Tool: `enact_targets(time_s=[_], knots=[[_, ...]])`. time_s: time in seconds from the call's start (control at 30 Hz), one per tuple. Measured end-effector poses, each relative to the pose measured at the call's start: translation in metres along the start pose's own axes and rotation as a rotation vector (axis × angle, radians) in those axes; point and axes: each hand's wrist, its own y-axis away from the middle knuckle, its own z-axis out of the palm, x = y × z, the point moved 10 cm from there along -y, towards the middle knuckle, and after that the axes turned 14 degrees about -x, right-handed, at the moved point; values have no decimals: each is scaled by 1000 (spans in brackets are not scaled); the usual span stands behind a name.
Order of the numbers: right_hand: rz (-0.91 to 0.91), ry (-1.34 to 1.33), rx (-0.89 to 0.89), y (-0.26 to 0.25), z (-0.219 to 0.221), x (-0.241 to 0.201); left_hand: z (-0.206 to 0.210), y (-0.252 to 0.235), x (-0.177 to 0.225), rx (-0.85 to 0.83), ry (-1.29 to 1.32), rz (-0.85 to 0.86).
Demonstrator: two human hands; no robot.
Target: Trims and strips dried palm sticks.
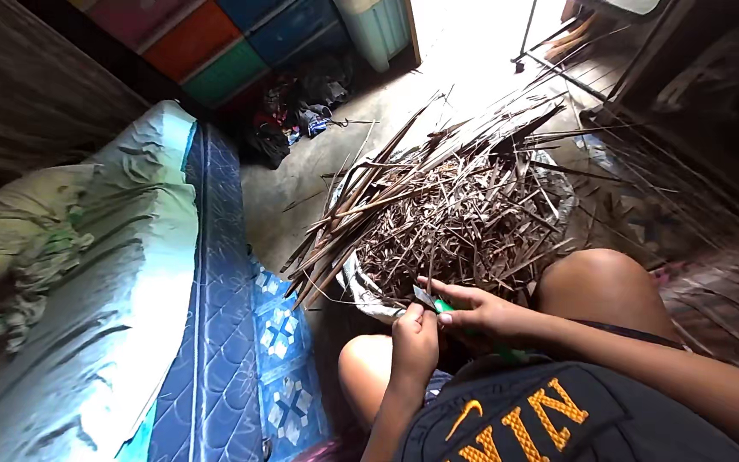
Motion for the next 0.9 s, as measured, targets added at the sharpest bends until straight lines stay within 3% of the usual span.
enact_targets(time_s=[0.13,0.23,0.37,0.5,0.63,0.77,0.83,0.9], knots=[[-48,52,-12,7,0,-4,15,1,-2,-191,498,32],[-63,128,55,12,-2,-11,19,0,-1,-270,641,79],[-67,181,164,12,-11,-16,22,1,-4,-260,590,32],[-52,194,313,19,-50,-35,27,5,-8,-265,434,14],[-84,147,358,10,-70,-42,27,4,-8,-274,440,18],[-198,93,620,25,-126,-67,37,9,-11,-375,527,35],[-143,84,590,29,-133,-73,36,9,-16,-369,544,33],[-9,113,433,23,-106,-62,30,7,-15,-338,534,35]])
